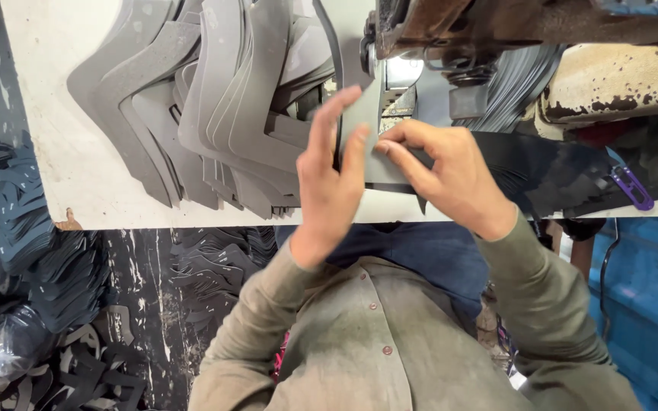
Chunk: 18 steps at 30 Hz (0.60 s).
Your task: The person sits at a sewing machine and stitches gray shoe parts. They pick up a shoe upper and a sole piece, align them, and feed them through the machine to sew them together. The person repeats this process for multiple shoe parts, stacking the finished items on the table.
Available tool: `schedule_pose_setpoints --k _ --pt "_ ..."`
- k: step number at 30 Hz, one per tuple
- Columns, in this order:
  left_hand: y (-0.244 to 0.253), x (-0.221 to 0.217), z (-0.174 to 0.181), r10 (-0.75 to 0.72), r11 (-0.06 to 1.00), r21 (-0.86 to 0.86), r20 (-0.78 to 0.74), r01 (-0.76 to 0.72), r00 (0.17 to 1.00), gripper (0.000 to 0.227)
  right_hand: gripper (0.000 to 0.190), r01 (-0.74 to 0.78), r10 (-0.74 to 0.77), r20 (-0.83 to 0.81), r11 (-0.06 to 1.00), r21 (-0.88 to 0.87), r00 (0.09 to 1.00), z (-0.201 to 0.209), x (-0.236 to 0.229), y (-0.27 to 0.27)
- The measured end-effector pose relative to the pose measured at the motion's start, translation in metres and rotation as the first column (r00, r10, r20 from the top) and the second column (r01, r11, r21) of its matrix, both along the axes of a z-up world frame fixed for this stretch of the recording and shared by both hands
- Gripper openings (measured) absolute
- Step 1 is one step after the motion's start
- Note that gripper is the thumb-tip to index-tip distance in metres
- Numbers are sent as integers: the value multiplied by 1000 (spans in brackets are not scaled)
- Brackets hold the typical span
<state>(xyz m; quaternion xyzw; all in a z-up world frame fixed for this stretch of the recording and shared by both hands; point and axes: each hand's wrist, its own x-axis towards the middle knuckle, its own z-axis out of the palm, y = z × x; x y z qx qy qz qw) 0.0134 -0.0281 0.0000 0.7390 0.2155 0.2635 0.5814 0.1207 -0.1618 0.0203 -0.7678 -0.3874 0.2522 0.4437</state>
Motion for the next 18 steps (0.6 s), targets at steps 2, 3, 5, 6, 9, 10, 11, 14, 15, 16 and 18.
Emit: schedule_pose_setpoints --k 2,3,5,6,9,10,11,14,15,16,18 --pt "-14 -15 -7 -5 1000 -3 45 5 999 45 12 -11 5 95 998 61 995 3 7 3" --pt "-16 -14 -6 -6 1000 -6 42 6 999 45 12 -9 4 91 998 58 996 6 10 4" --pt "-20 -13 -5 19 974 -222 -108 -43 994 40 12 12 -15 158 1000 22 987 11 15 5" --pt "-21 -11 -10 18 973 -225 -111 -43 994 40 12 13 -16 155 1000 19 988 13 19 4" --pt "-18 -4 -19 10 974 -228 55 3 998 38 12 -81 74 211 997 21 975 20 33 3" --pt "-16 -2 -18 13 969 -249 38 -3 999 38 13 -77 75 234 997 2 969 22 36 1" --pt "-15 1 -18 15 963 -269 22 -9 1000 38 14 -73 75 258 997 -17 963 24 38 0" --pt "-13 5 -15 14 966 -258 49 -1 999 38 15 -49 71 259 995 -91 963 33 42 0" --pt "-13 5 -15 13 966 -260 46 -1 999 38 15 -49 71 257 994 -93 964 34 42 0" --pt "-13 5 -16 10 966 -259 33 -1 999 38 16 -14 45 219 990 -141 975 35 42 0" --pt "-13 5 -17 7 966 -259 17 -3 1000 38 16 18 17 178 982 -190 984 35 43 -1"
